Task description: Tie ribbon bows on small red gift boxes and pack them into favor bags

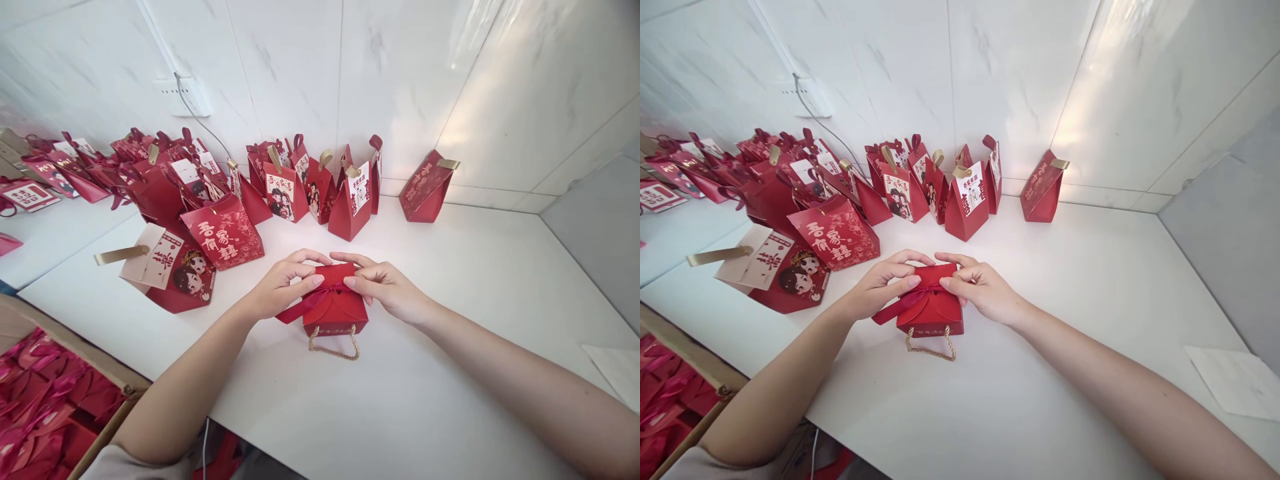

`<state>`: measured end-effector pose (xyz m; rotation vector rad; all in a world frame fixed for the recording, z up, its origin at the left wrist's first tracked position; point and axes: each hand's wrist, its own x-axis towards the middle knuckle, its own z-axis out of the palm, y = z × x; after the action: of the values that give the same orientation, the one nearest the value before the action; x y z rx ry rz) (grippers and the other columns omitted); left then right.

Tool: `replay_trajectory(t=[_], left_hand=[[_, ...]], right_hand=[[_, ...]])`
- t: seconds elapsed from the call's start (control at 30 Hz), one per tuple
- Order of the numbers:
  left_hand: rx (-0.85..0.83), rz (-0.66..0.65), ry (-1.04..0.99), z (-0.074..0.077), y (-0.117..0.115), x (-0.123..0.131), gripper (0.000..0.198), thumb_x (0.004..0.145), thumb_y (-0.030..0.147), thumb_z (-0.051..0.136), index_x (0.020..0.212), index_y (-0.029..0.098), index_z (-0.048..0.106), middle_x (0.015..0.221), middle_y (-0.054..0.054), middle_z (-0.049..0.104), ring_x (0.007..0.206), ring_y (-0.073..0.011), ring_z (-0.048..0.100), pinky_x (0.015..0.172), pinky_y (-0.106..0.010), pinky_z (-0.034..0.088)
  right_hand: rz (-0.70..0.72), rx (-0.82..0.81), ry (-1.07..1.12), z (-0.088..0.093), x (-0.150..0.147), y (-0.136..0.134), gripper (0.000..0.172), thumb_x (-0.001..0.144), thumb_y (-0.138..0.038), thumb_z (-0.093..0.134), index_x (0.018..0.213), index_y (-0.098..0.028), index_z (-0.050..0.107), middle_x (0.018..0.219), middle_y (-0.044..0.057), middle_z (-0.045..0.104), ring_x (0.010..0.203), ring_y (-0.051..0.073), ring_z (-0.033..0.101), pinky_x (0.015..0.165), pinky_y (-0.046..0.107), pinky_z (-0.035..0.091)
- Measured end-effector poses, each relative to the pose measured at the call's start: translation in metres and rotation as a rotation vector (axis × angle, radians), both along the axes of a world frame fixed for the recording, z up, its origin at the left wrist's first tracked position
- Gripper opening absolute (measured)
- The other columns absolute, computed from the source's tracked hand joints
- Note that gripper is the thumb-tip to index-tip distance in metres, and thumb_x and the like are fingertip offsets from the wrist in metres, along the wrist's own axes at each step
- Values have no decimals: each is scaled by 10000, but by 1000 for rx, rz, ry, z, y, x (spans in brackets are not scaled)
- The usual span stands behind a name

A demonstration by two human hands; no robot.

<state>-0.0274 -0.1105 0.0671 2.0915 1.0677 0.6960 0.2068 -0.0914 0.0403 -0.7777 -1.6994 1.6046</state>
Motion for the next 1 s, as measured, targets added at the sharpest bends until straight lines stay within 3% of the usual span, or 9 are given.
replay_trajectory(t=[0.2, 0.4, 0.57, 0.73, 0.9, 1.0], left_hand=[[224, -1, 149, 8, -2, -4, 358, 949, 264, 495, 611, 168, 564, 1259, -45, 599, 1196, -217, 531, 1041, -374, 419], [456, -24, 284, 10, -2, -8, 305, 935, 228, 518, 642, 175, 580, 1204, -41, 629, 1127, -212, 543, 966, -389, 404], [787, 80, 439, 6, -6, -6, 232, 894, 240, 581, 669, 185, 593, 1084, -19, 692, 1001, -225, 572, 827, -407, 363], [893, 127, 514, 5, -7, -2, 233, 863, 216, 589, 633, 185, 584, 1013, -6, 710, 925, -206, 575, 754, -388, 351], [1155, 230, 610, 7, -11, 2, 215, 806, 195, 627, 602, 186, 558, 828, 18, 721, 778, -192, 549, 663, -371, 319], [1167, 269, 663, 7, -14, 6, 224, 818, 199, 614, 601, 184, 562, 757, 12, 704, 742, -191, 538, 645, -373, 313]], right_hand=[[40, 99, -68, 3, 3, 0, 455, 905, -377, 603, 491, -199, 544, 1437, 43, 525, 1392, 252, 401, 1093, 409, 360], [45, 122, -101, 3, 2, 1, 450, 902, -367, 599, 489, -197, 542, 1483, 20, 483, 1353, 270, 450, 1079, 425, 367], [20, 176, -140, 2, 3, 1, 451, 901, -345, 594, 478, -200, 531, 1471, 14, 498, 1344, 268, 461, 1100, 434, 345], [0, 269, -168, 0, 4, 1, 448, 901, -330, 587, 477, -206, 510, 1461, 0, 509, 1378, 249, 414, 1099, 441, 351], [-16, 359, -194, 0, 4, 1, 432, 900, -310, 580, 488, -213, 494, 1446, 4, 525, 1384, 228, 398, 1114, 452, 330], [-21, 369, -203, 0, 4, 0, 421, 895, -299, 581, 492, -216, 493, 1451, 11, 521, 1391, 221, 385, 1122, 455, 314]])
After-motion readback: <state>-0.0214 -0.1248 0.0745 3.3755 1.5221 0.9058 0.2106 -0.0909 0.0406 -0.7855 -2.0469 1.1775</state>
